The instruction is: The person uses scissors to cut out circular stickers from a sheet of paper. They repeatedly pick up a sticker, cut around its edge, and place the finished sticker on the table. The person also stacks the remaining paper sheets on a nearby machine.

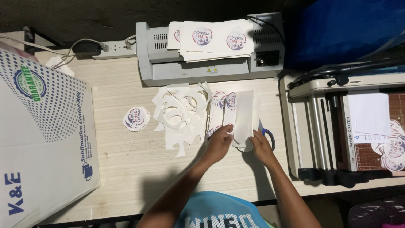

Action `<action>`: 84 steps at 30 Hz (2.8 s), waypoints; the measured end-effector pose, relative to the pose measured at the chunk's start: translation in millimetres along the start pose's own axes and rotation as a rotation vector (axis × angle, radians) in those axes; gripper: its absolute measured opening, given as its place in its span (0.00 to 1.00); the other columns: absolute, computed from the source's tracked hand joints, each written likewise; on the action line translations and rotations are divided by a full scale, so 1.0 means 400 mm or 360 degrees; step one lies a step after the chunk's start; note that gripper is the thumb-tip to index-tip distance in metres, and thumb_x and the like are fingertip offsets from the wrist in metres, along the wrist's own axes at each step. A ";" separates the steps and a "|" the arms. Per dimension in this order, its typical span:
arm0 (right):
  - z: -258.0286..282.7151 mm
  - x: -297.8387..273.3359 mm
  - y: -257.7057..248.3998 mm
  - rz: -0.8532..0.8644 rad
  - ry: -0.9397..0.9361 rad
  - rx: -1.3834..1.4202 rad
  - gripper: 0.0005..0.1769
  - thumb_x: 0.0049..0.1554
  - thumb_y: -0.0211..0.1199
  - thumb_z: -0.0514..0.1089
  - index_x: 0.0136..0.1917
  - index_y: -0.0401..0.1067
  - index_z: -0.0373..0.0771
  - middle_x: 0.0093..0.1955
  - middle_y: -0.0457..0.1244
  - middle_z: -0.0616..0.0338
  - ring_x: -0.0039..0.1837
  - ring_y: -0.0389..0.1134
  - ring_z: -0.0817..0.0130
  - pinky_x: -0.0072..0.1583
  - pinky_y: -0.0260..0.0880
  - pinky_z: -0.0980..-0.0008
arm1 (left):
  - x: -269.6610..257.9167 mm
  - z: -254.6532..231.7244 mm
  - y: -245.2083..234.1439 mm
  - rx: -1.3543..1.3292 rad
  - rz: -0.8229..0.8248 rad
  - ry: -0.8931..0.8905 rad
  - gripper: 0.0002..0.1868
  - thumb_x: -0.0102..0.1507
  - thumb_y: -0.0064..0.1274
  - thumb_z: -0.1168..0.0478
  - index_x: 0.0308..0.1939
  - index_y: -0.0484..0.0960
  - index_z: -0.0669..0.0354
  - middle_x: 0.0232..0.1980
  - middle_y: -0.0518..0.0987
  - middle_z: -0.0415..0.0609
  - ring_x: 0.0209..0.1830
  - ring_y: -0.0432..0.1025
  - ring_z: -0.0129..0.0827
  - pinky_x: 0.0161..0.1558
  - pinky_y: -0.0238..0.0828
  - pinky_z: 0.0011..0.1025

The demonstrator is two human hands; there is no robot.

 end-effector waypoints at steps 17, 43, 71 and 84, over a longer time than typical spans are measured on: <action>0.084 -0.026 0.029 -0.0077 -0.0518 -0.0250 0.17 0.62 0.47 0.40 0.59 0.71 0.32 0.59 0.62 0.47 0.59 0.66 0.55 0.60 0.65 0.65 | -0.014 -0.138 0.035 0.0901 -0.0307 0.0520 0.26 0.63 0.50 0.72 0.66 0.68 0.63 0.51 0.73 0.60 0.50 0.72 0.56 0.48 0.72 0.45; 0.396 -0.224 0.057 -0.0367 -0.0732 -0.0949 0.18 0.62 0.56 0.41 0.63 0.70 0.30 0.64 0.62 0.43 0.57 0.71 0.48 0.55 0.75 0.56 | 0.053 -0.109 0.008 -0.0236 -0.0070 -0.0048 0.33 0.72 0.47 0.55 0.78 0.56 0.59 0.69 0.73 0.65 0.61 0.74 0.50 0.60 0.73 0.49; 0.358 -0.084 0.218 -0.0290 -0.0806 -0.1567 0.41 0.52 0.54 0.30 0.78 0.55 0.40 0.67 0.59 0.35 0.51 0.65 0.50 0.49 0.68 0.56 | 0.401 -0.506 -0.454 0.0555 -0.0181 -0.0106 0.28 0.66 0.55 0.60 0.72 0.73 0.47 0.65 0.77 0.48 0.58 0.75 0.41 0.52 0.75 0.45; 0.363 -0.075 0.205 -0.0215 -0.0716 -0.1389 0.47 0.42 0.65 0.32 0.75 0.56 0.33 0.68 0.58 0.38 0.54 0.65 0.48 0.51 0.68 0.54 | 0.789 -0.535 -0.432 0.2126 0.0327 0.0417 0.29 0.60 0.59 0.66 0.65 0.80 0.39 0.58 0.81 0.48 0.63 0.68 0.43 0.68 0.52 0.49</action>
Point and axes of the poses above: each hand's wrist, its own x-axis towards the middle knuckle, its own y-axis out of the palm, z = x × y, the point moved 3 cm from there along x, towards the middle knuckle
